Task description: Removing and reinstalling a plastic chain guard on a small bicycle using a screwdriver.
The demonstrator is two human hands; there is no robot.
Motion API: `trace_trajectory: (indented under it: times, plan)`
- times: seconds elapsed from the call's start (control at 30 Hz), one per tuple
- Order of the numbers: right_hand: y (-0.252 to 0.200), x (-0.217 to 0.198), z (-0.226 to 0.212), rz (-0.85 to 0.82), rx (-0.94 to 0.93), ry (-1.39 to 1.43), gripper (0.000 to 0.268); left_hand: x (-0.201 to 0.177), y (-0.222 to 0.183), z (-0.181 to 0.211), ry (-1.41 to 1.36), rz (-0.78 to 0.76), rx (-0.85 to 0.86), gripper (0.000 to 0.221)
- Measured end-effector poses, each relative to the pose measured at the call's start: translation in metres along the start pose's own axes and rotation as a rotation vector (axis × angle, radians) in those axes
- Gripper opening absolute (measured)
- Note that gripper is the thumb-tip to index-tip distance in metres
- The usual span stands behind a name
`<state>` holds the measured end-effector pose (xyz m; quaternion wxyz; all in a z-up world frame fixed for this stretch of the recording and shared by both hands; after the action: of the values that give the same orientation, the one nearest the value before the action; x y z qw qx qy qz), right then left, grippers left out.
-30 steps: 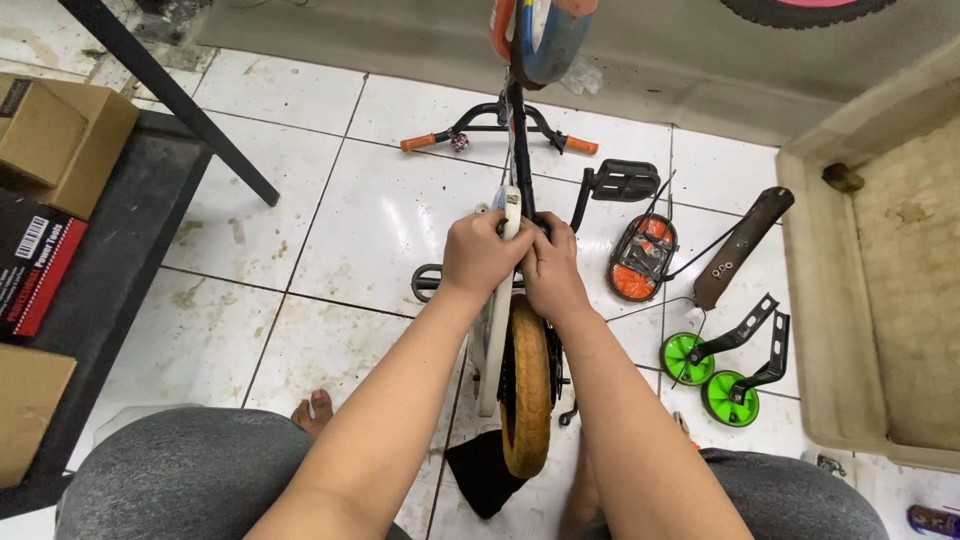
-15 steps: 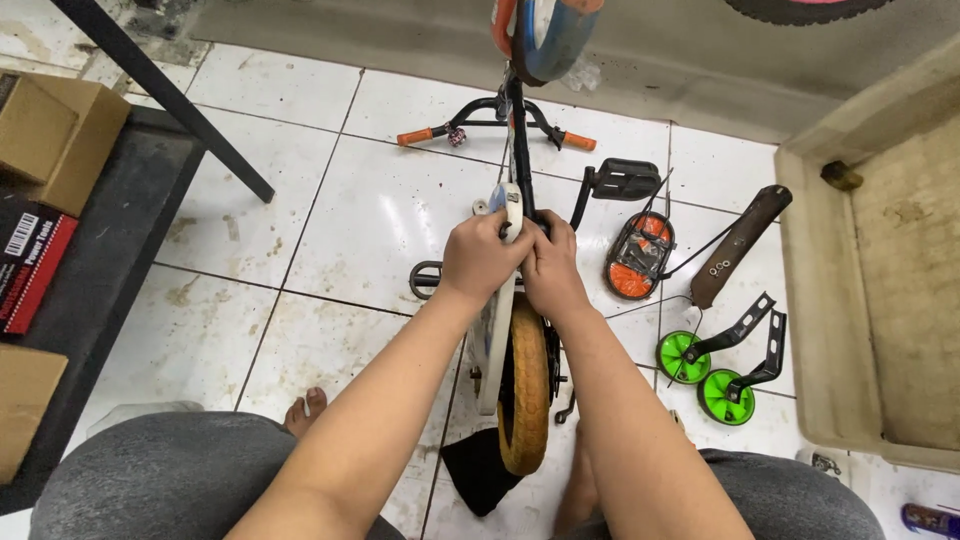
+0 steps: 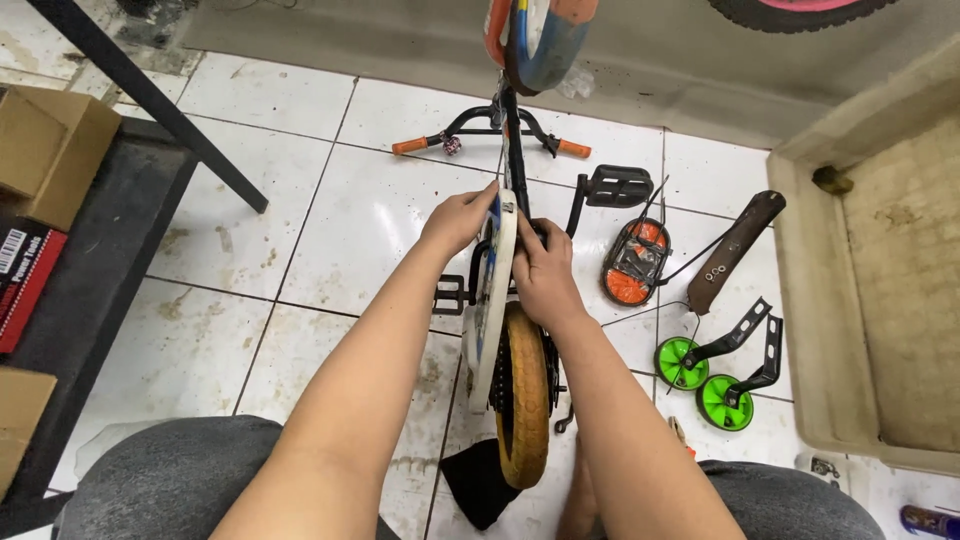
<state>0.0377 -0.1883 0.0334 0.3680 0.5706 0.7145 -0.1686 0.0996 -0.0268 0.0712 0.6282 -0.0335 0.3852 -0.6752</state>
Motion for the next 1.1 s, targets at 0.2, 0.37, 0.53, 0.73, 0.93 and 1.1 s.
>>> trace_trajectory:
  times: [0.2, 0.37, 0.53, 0.73, 0.93, 1.1]
  plan:
    - [0.001, -0.001, 0.001, -0.003, -0.015, 0.02, 0.058, 0.005, 0.006, 0.008, -0.127, -0.071, -0.019, 0.095]
    - [0.001, 0.0, 0.002, -0.007, -0.018, 0.024, 0.059, 0.017, 0.021, 0.006, -0.227, -0.073, -0.004, 0.088]
    - [0.0, -0.001, 0.0, 0.006, -0.028, 0.036, 0.059, 0.035, 0.06, -0.002, -0.42, -0.041, 0.021, 0.065]
    - [0.0, 0.0, 0.003, 0.019, -0.064, 0.036, 0.058, 0.04, 0.049, 0.008, -0.449, -0.096, 0.021, 0.078]
    - [-0.001, 0.001, 0.002, 0.023, -0.082, 0.023, 0.059, 0.071, 0.126, -0.026, -0.652, -0.138, 0.085, 0.061]
    - [-0.002, 0.002, 0.004, 0.03, -0.104, -0.002, 0.059, 0.07, 0.125, -0.027, -0.67, -0.147, 0.091, 0.061]
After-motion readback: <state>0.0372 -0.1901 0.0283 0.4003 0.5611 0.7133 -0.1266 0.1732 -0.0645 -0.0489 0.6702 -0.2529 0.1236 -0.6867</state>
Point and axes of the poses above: each hand's wrist, its own y-axis towards the middle knuckle, its own x-axis out of the palm, z = x × y, the point moved 2 cm from there along y, towards the middle knuckle, and after that the axes turned 15 degrees about -x, right-handed, at the moved point
